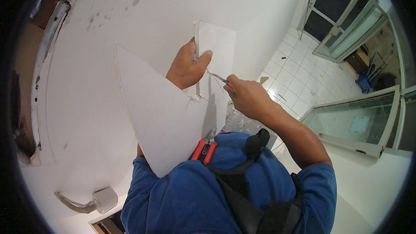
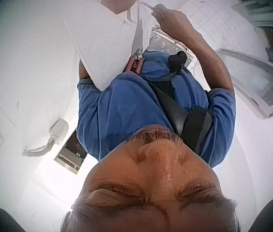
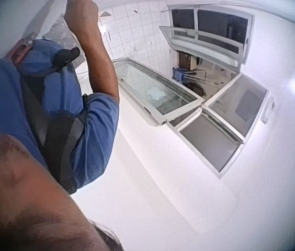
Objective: The person cuts a white ceiling panel with a utility knife, then fits it into a rectangular opening in the ceiling. The person adjusts the panel to align with the surrounding ceiling tiles.
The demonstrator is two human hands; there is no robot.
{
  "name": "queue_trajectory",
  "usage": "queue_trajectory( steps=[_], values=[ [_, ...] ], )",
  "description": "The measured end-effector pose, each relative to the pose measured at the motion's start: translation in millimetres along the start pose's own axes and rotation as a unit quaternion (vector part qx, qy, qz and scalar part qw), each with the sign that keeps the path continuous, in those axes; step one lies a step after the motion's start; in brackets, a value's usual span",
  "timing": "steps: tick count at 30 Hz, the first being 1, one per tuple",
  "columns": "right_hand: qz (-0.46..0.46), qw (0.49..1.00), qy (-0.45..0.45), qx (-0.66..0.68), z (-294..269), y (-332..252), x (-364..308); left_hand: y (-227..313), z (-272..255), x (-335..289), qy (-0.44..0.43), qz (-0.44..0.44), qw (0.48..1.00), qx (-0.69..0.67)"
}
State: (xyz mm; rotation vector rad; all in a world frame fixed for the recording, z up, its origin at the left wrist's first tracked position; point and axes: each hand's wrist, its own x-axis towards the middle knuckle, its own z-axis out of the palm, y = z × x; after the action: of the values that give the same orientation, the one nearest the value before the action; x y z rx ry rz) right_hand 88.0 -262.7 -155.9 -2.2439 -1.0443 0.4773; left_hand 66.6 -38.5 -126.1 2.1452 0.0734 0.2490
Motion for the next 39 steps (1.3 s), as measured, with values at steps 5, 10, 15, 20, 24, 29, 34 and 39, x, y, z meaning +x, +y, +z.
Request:
queue_trajectory(
  steps=[5, 10, 15, 20, 24, 29, 34, 39],
  values=[
    [-0.001, 1.0, -0.021, -0.017, -2.8, -7.3, 4.1, 1.4, 4.4, 0.7, 0.032, 0.02, 0.999, 0.007],
    [-0.046, 0.992, -0.057, -0.102, -24.6, -15.5, 16.8, 3.7, 1.9, 4.2, 0.034, -0.005, 0.999, 0.029],
    [-0.074, 0.991, -0.043, -0.103, -17.4, -15.1, 24.7, -3.1, 0.7, 3.5, 0.07, 0.019, 0.997, 0.013],
    [-0.015, 0.999, -0.045, -0.026, -1.8, -13.2, 26.1, 20.5, -13.8, 0.9, 0.003, -0.098, 0.995, 0.033],
    [-0.059, 0.98, -0.131, -0.136, -47.7, -35.1, 40.7, 3.3, -1.3, 2.2, 0.029, -0.031, 0.999, 0.027],
    [-0.032, 0.996, -0.05, -0.063, -6.0, -17.9, 27.5, 4.7, -4.9, 6.9, 0.018, -0.079, 0.997, 0.017],
    [-0.044, 0.994, -0.045, -0.084, -11.1, -13.0, 34.4, -8.5, 0.5, 8.9, 0.019, -0.044, 0.999, 0.007],
    [-0.075, 0.985, -0.094, -0.126, -28.0, -14.8, 42.3, 5.4, 2.5, 12.4, -0.009, -0.073, 0.996, 0.048]
  ],
)
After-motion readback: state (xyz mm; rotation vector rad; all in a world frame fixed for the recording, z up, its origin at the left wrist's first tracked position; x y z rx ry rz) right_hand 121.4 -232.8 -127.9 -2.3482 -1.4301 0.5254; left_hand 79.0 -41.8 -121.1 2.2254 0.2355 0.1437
